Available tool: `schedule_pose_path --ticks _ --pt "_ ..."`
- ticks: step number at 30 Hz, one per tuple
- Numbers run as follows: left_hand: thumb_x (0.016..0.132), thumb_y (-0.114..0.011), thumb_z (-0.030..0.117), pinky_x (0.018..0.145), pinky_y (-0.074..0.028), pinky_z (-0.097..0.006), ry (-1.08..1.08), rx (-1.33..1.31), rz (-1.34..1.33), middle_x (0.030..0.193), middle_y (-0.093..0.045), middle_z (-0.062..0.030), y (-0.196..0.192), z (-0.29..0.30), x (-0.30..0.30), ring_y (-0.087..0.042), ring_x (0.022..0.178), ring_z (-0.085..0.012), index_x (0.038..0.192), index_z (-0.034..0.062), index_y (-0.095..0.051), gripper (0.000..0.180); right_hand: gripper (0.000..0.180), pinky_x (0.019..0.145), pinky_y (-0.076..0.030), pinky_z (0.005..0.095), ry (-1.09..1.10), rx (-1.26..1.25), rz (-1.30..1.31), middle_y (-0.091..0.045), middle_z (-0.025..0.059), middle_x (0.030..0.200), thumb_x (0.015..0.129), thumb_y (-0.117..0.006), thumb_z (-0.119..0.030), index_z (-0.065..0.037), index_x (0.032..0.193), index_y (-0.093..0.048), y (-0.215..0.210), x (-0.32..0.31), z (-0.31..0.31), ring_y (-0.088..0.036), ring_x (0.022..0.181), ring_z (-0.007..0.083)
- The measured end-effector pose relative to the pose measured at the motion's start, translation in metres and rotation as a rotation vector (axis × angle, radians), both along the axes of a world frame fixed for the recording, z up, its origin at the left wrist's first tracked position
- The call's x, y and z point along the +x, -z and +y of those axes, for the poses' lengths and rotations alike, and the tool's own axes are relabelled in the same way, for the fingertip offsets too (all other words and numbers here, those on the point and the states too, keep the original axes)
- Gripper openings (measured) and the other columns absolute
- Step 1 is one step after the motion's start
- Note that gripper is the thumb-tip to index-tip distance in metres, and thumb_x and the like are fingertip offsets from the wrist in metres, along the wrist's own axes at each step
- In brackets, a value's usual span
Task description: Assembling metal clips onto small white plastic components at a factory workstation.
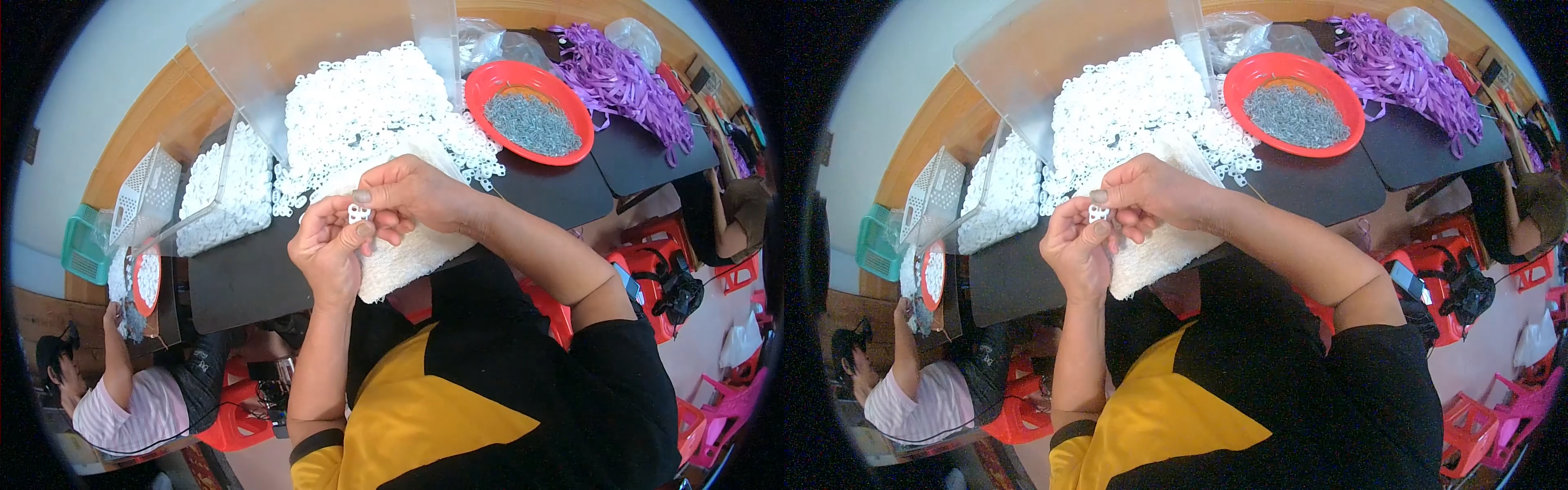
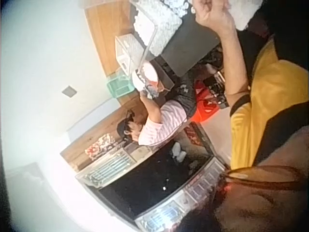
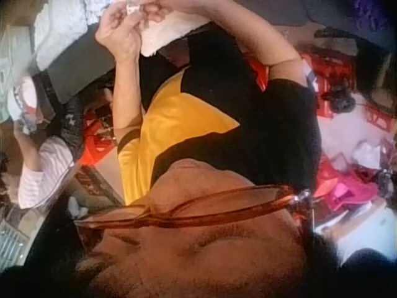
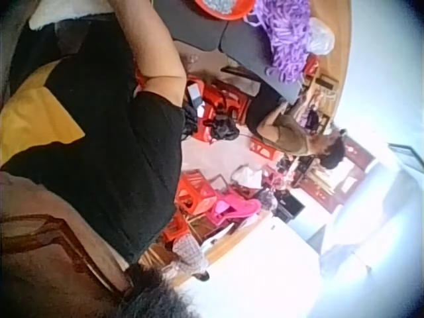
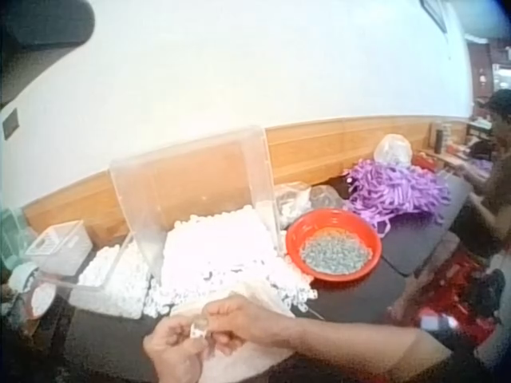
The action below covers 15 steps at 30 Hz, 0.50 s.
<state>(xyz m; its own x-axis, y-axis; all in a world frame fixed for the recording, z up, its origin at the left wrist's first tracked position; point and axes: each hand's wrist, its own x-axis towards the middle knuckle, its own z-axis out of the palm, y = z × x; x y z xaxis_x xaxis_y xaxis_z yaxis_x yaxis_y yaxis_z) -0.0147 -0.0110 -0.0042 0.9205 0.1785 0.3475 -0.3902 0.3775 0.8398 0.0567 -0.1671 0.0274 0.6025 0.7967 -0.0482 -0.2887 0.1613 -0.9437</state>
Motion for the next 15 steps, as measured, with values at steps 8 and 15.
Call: schedule_pose_path --ticks 8,15 --pt "0.077 -0.073 -0.006 0.050 -0.044 -0.021 -0.008 0.033 -0.042 0.082 -0.065 -0.0108 -0.003 -0.001 0.000 -0.056 0.060 -0.0111 0.100 -0.0077 -0.061 0.026 0.025 0.044 -0.033 0.0193 -0.005 -0.008 -0.039 -0.054 0.0007 0.059 0.095 -0.056 -0.024 -0.004 0.081 -0.060 -0.004 -0.001 -0.001 -0.053 0.049 0.0087" --pt "0.076 -0.074 -0.007 0.051 -0.045 -0.020 -0.032 0.047 -0.017 0.084 -0.064 -0.0092 0.005 0.000 -0.002 -0.057 0.061 -0.0097 0.099 -0.0078 -0.061 0.027 0.023 0.042 -0.031 0.0194 -0.064 0.028 -0.032 -0.052 -0.0004 0.057 0.092 -0.061 -0.022 -0.005 0.077 -0.059 0.005 0.003 -0.002 -0.052 0.047 0.0085"
